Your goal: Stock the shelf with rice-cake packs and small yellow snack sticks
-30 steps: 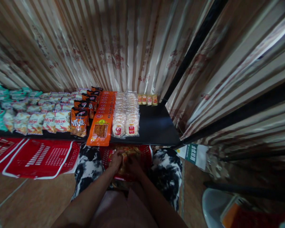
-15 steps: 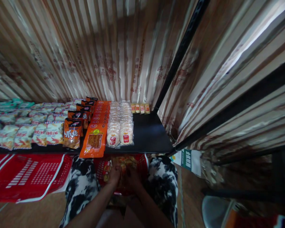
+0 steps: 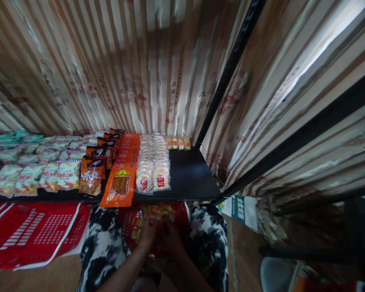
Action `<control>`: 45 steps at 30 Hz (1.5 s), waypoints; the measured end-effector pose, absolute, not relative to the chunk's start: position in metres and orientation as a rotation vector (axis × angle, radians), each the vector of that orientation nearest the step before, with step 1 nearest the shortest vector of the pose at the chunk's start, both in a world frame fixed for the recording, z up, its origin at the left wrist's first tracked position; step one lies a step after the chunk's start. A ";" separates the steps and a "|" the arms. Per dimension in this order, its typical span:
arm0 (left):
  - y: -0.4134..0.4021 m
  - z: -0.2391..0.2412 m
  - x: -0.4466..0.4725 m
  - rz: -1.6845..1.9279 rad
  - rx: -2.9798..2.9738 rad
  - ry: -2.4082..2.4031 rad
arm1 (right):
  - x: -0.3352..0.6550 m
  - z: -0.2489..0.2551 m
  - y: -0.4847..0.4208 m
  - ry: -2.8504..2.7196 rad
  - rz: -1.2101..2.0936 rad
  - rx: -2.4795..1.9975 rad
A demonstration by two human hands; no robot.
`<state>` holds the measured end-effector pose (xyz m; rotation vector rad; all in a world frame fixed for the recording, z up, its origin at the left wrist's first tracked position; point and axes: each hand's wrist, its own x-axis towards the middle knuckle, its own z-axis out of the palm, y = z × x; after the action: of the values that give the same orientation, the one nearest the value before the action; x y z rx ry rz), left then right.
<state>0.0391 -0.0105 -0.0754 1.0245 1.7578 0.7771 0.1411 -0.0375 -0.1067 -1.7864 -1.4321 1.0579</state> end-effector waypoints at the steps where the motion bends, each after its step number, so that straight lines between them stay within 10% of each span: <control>1: -0.011 -0.074 0.041 0.801 1.004 1.718 | 0.141 -0.106 -0.039 -1.418 1.049 -1.785; 45: 0.003 0.014 0.103 1.104 1.461 1.282 | 0.213 -0.017 -0.005 -1.266 0.594 -1.754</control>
<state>0.1028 0.0028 0.0138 1.4612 1.2824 1.1037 0.2127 -0.0046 -0.0168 -1.7539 -1.2656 0.5940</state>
